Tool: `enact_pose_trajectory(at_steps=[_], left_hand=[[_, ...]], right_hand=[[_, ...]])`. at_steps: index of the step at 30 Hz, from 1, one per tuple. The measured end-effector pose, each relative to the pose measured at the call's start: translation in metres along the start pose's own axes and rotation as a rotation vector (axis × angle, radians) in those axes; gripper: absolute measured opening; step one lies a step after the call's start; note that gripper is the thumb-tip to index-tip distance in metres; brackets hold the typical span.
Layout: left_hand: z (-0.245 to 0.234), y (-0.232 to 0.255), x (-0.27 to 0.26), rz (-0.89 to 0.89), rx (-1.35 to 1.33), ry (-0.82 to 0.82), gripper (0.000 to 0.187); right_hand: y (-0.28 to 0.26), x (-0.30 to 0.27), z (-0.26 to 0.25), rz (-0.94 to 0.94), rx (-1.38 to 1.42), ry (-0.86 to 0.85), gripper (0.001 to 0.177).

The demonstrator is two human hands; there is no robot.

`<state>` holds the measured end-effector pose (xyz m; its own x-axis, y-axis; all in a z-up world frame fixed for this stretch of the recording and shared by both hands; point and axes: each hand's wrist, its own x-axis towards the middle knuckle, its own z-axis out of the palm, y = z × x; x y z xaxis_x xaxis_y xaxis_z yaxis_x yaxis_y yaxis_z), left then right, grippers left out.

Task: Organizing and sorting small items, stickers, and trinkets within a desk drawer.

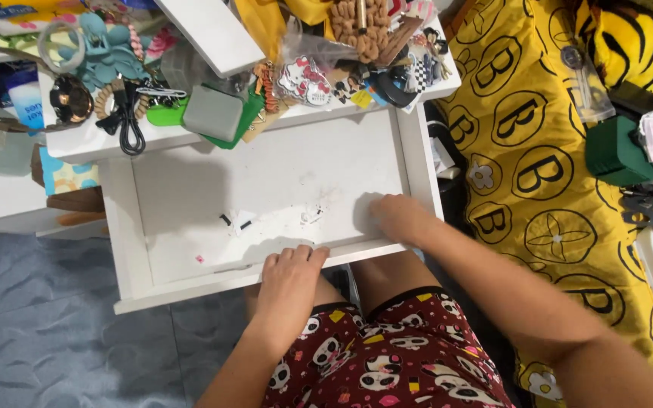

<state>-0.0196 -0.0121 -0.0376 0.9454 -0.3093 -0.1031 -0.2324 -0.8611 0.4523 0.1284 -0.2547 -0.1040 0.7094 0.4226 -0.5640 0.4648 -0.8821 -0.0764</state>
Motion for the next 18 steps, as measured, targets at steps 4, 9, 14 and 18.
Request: enact_pose_trajectory(at_steps=[4,9,14,18], left_hand=[[-0.006,0.002,0.001,-0.015,-0.027,-0.004,0.049],[-0.008,0.004,-0.001,-0.005,-0.033,0.027,0.05],[-0.006,0.003,0.0,0.0,-0.037,0.024,0.049],[-0.002,0.001,-0.003,0.003,-0.025,0.047,0.047]], right_hand=[[-0.016,0.003,-0.032,-0.031,0.39,0.119,0.018],[0.012,-0.007,-0.07,0.137,0.031,0.426,0.026],[0.016,0.003,-0.012,0.017,-0.476,0.149,0.029],[-0.025,-0.035,-0.067,-0.03,0.25,-0.058,0.018]])
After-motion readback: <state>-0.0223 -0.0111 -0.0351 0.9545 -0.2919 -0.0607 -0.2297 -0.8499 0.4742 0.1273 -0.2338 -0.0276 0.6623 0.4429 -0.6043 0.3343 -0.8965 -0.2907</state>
